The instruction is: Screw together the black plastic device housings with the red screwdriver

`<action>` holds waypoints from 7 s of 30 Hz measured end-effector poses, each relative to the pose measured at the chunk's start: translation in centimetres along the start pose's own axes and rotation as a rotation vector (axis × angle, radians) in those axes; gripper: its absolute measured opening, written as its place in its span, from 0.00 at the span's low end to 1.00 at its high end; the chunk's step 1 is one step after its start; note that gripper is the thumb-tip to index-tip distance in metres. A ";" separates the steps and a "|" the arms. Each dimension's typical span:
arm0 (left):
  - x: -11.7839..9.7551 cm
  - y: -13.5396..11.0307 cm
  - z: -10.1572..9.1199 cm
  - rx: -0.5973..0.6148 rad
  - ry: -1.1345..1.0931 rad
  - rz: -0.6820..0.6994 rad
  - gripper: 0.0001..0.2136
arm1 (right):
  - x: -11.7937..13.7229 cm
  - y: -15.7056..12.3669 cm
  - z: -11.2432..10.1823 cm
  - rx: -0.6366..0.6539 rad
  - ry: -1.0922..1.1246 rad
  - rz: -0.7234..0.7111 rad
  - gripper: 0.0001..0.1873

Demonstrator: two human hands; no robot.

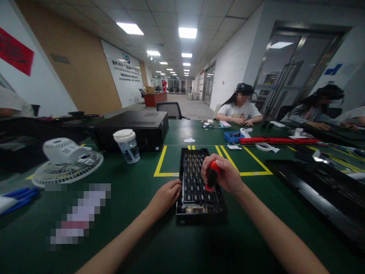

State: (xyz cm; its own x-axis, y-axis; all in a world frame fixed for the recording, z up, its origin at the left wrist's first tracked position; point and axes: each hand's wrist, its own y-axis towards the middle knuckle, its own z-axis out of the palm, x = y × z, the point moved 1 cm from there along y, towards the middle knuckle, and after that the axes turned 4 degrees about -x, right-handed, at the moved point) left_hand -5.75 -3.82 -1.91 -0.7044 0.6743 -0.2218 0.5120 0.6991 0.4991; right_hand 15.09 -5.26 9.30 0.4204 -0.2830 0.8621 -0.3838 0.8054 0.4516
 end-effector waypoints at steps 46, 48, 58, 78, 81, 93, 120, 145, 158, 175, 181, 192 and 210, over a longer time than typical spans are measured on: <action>0.3 -0.1 0.4 -0.022 0.031 0.050 0.09 | 0.1 0.0 -1.3 0.052 -0.153 -0.069 0.07; 0.3 -0.1 0.4 -0.026 0.032 0.050 0.09 | 0.0 0.0 -1.3 0.048 -0.158 -0.072 0.07; 0.1 0.0 0.2 -0.036 0.021 0.055 0.09 | 0.0 0.0 -1.3 0.006 -0.195 -0.078 0.09; 0.1 -0.1 0.2 -0.043 0.032 0.045 0.08 | 0.3 -0.2 -0.6 -0.114 -0.426 -0.200 0.10; 0.1 -0.1 0.1 -0.040 0.030 0.041 0.08 | 0.4 -0.1 -0.5 -0.136 -0.483 -0.222 0.10; 0.1 -0.1 0.2 -0.037 0.033 0.045 0.09 | 0.6 -0.1 -0.3 -0.247 -0.563 -0.250 0.13; 0.3 -0.1 0.4 -0.029 0.065 0.049 0.08 | 0.0 -1.0 1.3 -0.613 -0.688 -0.349 0.15; 0.4 -0.3 0.5 -0.033 0.046 0.052 0.08 | -1.0 -1.1 1.3 -0.551 -0.631 -0.359 0.03; 0.2 -0.1 0.2 -0.046 0.069 0.070 0.08 | -0.8 0.7 -0.5 0.004 0.054 -0.129 0.09; 0.2 -0.2 0.3 -0.054 0.061 0.060 0.08 | -1.4 1.1 -1.1 0.163 0.254 0.056 0.09; 0.1 -0.2 0.2 -0.068 0.066 0.070 0.08 | -1.5 0.8 -1.3 0.110 0.224 0.067 0.09; -0.2 0.0 0.0 -0.052 0.071 0.070 0.08 | -1.9 0.6 -0.7 0.065 0.177 0.055 0.12; 0.0 -0.1 0.1 -0.073 0.076 0.074 0.08 | -1.6 0.6 -0.1 -0.007 0.224 0.088 0.18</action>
State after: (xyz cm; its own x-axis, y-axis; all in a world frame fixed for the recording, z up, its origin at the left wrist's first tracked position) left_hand -5.72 -3.90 -2.06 -0.7026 0.7015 -0.1196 0.5287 0.6271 0.5721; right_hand 14.28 -4.24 8.22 0.5575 -0.0898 0.8253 -0.4215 0.8258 0.3746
